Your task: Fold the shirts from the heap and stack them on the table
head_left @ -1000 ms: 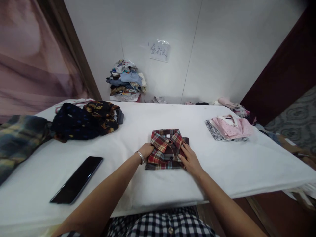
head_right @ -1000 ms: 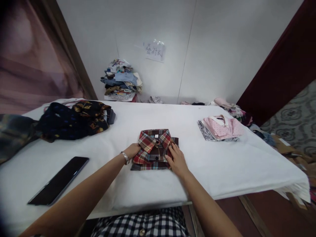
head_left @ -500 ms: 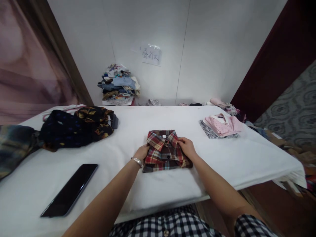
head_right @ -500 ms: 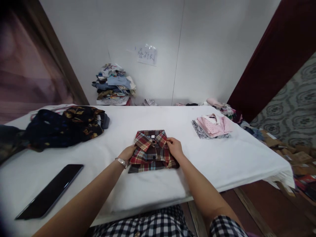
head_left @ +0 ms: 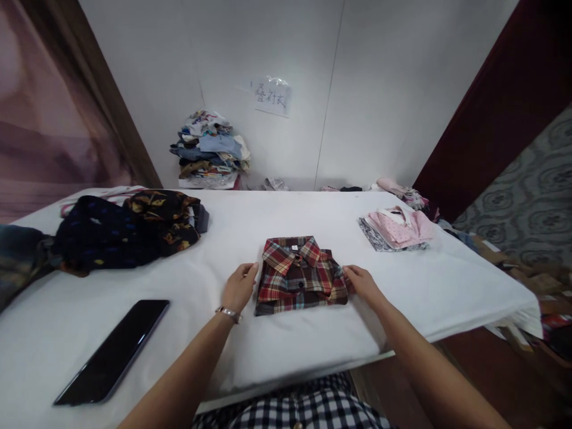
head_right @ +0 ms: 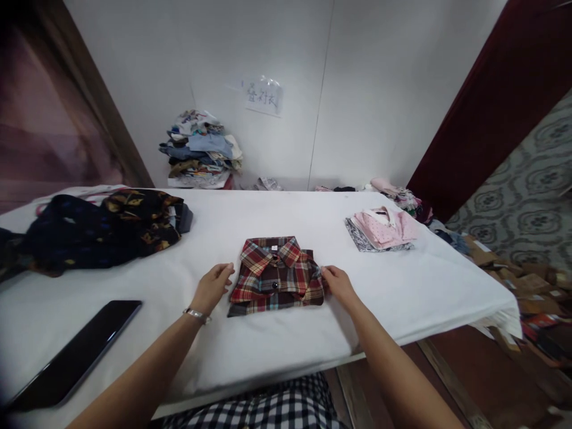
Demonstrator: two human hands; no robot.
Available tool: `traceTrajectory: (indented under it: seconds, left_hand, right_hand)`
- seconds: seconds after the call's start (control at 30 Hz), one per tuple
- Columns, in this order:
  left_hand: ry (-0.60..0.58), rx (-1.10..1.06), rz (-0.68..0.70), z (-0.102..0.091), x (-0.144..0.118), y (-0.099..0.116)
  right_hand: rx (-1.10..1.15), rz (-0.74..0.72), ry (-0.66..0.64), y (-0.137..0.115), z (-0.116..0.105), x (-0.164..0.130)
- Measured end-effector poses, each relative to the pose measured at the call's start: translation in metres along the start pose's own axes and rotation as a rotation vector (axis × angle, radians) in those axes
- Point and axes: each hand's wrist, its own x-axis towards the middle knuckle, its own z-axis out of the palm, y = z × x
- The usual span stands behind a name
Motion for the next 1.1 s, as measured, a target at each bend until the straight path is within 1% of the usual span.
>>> traceTrajectory:
  seconds: [0.07, 0.2, 0.27, 0.33, 0.37, 0.4, 0.47, 0.5, 0.53, 0.6, 0.7, 0.8, 0.83, 0.87, 0.9, 0.97, 1.1]
  left_hand:
    - [-0.025, 0.051, 0.076, 0.002, -0.005, 0.010]
    - [-0.112, 0.299, 0.268, 0.017, -0.006, 0.039]
    - [-0.134, 0.396, 0.275, 0.022, -0.005, 0.044]
    - [-0.157, 0.403, 0.228, 0.021, -0.004, 0.040]
    - [-0.149, 0.382, 0.204, 0.019, -0.004, 0.035]
    - [-0.124, 0.349, 0.182, 0.016, -0.005, 0.028]
    - [-0.057, 0.259, 0.107, 0.010, -0.008, 0.016]
    - [-0.039, 0.199, 0.048, 0.008, -0.011, 0.011]
    - [-0.050, 0.120, -0.015, 0.007, -0.013, 0.008]
    - [-0.145, -0.073, -0.124, 0.008, -0.018, 0.009]
    - [-0.323, -0.353, -0.256, 0.012, -0.024, 0.018]
    - [-0.497, -0.547, -0.395, 0.010, -0.029, 0.027]
    - [-0.547, -0.589, -0.433, 0.008, -0.031, 0.030]
    - [-0.582, -0.618, -0.463, 0.007, -0.034, 0.032]
    - [-0.595, -0.641, -0.484, 0.006, -0.037, 0.034]
    - [-0.579, -0.679, -0.495, 0.006, -0.041, 0.037]
    - [-0.534, -0.768, -0.490, 0.014, -0.044, 0.038]
  right_hand:
    - [-0.023, -0.004, -0.081, 0.001, 0.004, -0.006]
    - [0.013, -0.150, -0.146, -0.002, 0.028, -0.008]
    - [-0.021, -0.182, -0.141, -0.003, 0.033, -0.007]
    - [-0.107, -0.178, -0.098, -0.003, 0.028, -0.007]
    - [-0.151, -0.160, -0.066, -0.003, 0.022, -0.007]
    - [-0.186, -0.126, -0.036, -0.003, 0.015, -0.008]
    - [-0.205, -0.011, -0.004, -0.003, 0.002, -0.008]
    - [-0.186, 0.052, -0.013, -0.003, -0.001, -0.008]
    - [-0.152, 0.099, -0.031, -0.004, -0.003, -0.007]
    - [-0.084, 0.115, -0.060, -0.007, 0.001, -0.006]
    - [0.058, 0.061, -0.102, -0.015, 0.016, -0.007]
    - [0.342, 0.155, -0.241, -0.024, 0.027, -0.009]
    - [0.431, 0.187, -0.256, -0.026, 0.029, -0.009]
    - [0.497, 0.199, -0.244, -0.028, 0.031, -0.008]
    - [0.541, 0.191, -0.210, -0.029, 0.032, -0.007]
    - [0.584, 0.156, -0.139, -0.029, 0.035, -0.003]
    - [0.619, 0.142, -0.092, -0.022, 0.041, -0.001]
